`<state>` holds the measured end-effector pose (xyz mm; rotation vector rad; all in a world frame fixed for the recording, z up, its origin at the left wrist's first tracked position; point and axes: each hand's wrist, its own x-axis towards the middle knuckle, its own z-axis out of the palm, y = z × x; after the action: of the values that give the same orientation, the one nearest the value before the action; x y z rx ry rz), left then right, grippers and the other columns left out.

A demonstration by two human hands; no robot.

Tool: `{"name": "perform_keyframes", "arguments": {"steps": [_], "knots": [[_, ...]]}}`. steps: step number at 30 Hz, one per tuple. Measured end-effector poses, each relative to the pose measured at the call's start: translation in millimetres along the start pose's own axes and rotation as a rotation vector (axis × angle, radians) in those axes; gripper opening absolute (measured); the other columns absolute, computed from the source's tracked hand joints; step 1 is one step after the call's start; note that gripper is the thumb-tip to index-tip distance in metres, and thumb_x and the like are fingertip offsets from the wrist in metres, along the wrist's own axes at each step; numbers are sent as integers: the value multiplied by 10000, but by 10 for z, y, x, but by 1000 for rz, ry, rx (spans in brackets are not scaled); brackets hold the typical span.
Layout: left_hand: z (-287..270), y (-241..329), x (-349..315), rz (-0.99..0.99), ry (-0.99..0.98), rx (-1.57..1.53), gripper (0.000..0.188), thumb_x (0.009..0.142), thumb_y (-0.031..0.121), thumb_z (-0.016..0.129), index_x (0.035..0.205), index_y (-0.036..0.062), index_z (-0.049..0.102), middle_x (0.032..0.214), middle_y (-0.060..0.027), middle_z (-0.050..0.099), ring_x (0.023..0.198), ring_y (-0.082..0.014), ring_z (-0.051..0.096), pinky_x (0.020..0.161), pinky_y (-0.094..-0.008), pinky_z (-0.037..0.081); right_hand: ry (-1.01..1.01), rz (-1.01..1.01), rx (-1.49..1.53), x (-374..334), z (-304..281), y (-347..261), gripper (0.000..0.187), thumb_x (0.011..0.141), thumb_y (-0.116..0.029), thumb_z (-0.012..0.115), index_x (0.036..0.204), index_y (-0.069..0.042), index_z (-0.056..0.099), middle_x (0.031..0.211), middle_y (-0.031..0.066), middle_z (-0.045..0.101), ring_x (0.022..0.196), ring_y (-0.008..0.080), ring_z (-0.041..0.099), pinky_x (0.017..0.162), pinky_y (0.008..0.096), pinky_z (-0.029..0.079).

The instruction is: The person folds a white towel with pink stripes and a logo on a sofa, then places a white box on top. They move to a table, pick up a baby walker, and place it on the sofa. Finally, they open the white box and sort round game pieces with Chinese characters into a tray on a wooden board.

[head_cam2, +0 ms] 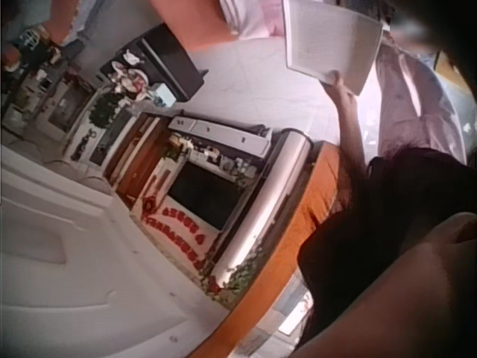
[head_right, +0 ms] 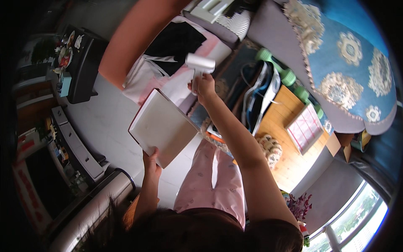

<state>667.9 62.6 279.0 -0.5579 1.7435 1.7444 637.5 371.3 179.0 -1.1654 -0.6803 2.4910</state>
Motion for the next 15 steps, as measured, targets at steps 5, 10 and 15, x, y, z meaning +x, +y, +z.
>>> {"name": "perform_keyframes", "arguments": {"steps": [5, 10, 15], "knots": [[-32, 216, 503, 48, -28, 49, 694, 809, 1, 621, 1397, 109, 269, 1317, -80, 420, 1192, -229, 422, 1008, -397, 356, -84, -288, -110, 1234, 509, 46, 274, 824, -66, 540, 1072, 49, 520, 831, 115, 596, 651, 213, 615, 576, 304, 512], [320, 482, 775, 54, -115, 182, 694, 793, -8, 636, 1383, 70, 280, 1290, -89, 447, 1155, -231, 448, 994, -394, 364, 225, -307, -461, 1075, 192, 215, 308, 851, -116, 552, 1121, 33, 562, 949, 99, 624, 791, 155, 586, 697, 293, 482], [913, 654, 567, 123, -399, 346, 580, 823, -16, 581, 1346, 21, 334, 1262, -101, 470, 1130, -219, 471, 978, -349, 367, -64, -246, -255, -1503, -158, -675, 410, 948, -318, 491, 1202, 4, 507, 1050, 80, 589, 903, 120, 527, 789, 247, 426]]}}
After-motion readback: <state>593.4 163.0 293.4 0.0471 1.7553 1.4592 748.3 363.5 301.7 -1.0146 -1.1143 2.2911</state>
